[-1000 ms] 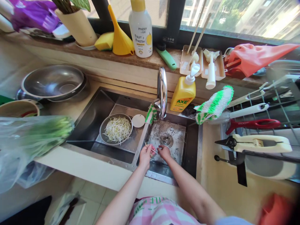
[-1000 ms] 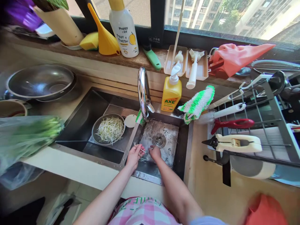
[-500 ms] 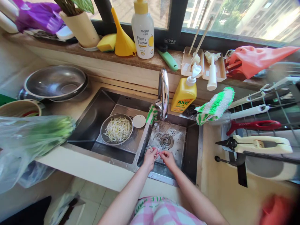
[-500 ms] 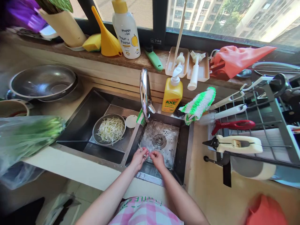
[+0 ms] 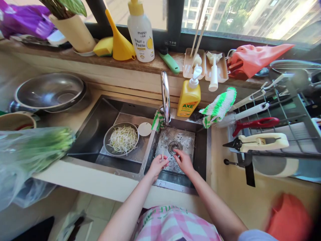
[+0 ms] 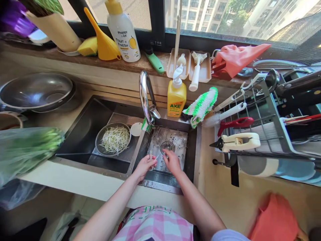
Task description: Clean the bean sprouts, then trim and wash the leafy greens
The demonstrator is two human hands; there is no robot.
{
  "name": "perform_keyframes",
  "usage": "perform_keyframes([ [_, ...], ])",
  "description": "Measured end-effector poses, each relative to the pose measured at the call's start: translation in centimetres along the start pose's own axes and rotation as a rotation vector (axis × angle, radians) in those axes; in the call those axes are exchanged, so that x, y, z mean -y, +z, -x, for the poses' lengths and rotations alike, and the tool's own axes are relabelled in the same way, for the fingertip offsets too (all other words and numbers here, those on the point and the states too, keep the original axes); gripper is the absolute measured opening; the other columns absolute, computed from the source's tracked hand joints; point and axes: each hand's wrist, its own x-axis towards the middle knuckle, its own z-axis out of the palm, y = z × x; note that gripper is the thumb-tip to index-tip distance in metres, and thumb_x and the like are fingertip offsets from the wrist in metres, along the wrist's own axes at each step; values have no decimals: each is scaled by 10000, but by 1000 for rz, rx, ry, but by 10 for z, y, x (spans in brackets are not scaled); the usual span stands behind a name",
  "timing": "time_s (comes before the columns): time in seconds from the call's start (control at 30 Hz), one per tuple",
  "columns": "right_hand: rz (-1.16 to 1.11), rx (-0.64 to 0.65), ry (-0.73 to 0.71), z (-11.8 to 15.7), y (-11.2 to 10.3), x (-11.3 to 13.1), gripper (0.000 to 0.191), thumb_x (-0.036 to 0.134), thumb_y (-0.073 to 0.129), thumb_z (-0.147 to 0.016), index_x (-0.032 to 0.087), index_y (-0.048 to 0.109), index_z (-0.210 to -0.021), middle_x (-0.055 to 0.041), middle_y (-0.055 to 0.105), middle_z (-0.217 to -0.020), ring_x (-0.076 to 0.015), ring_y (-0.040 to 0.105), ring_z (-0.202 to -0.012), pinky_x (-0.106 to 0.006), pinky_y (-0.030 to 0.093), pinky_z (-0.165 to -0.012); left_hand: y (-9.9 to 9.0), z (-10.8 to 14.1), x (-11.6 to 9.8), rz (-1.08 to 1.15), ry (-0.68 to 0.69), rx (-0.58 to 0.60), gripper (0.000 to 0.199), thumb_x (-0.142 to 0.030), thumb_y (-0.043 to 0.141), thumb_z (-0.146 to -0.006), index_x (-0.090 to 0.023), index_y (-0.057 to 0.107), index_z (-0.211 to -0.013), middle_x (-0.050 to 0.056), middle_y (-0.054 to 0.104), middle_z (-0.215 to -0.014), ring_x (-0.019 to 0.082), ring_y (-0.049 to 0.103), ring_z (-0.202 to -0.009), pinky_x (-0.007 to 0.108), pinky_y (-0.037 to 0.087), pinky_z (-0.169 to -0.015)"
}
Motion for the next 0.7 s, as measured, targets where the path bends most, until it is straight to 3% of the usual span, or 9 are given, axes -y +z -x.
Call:
perform_keyframes([
  [0.13,35,173,-110,-16,-10,4,194,224,492,-832,195,652,-938,-55,632,-868,-153,569,-798,-259,427,-726,-3,4,-11,-73,-17,72,384,-308,765,-539,-138,557,-813,-18,604,-618,83,560,-542,183,374,-528],
  [0.3,61,348,-140,-21,-22,17,226,247,445,-860,196,644,-953,-53,636,-853,-149,548,-797,-242,389,-724,-8,-2,-18,-125,26,-1,335,-289,753,-531,-134,598,-784,-15,600,-588,95,541,-518,196,366,-518],
  [0.5,163,373,-171,-25,-21,18,199,212,453,-813,184,649,-796,-29,614,-756,-131,516,-723,-210,342,-665,-9,-12,-11,-370,156,-28,144,-270,677,-592,-135,634,-618,-19,560,-496,101,485,-476,201,323,-477],
  [0.57,230,295,-101,-29,-14,11,217,201,437,-804,181,649,-760,-32,621,-747,-132,520,-718,-210,339,-658,-9,-16,-7,-414,162,-21,165,-278,651,-618,-143,592,-543,-18,545,-481,96,477,-464,201,329,-475],
  [0.63,318,221,67,-34,-6,-2,258,236,405,-830,184,655,-794,-48,641,-774,-146,541,-735,-224,350,-661,-8,-18,-2,-378,127,-57,177,-289,642,-633,-148,566,-558,-14,553,-499,95,490,-462,201,343,-477],
  [0.7,399,246,252,-37,2,-18,229,267,448,-823,188,661,-854,-74,661,-823,-179,569,-783,-248,369,-676,-8,-18,1,-275,79,-100,181,-309,645,-640,-155,551,-648,-12,577,-540,103,523,-478,203,360,-482],
])
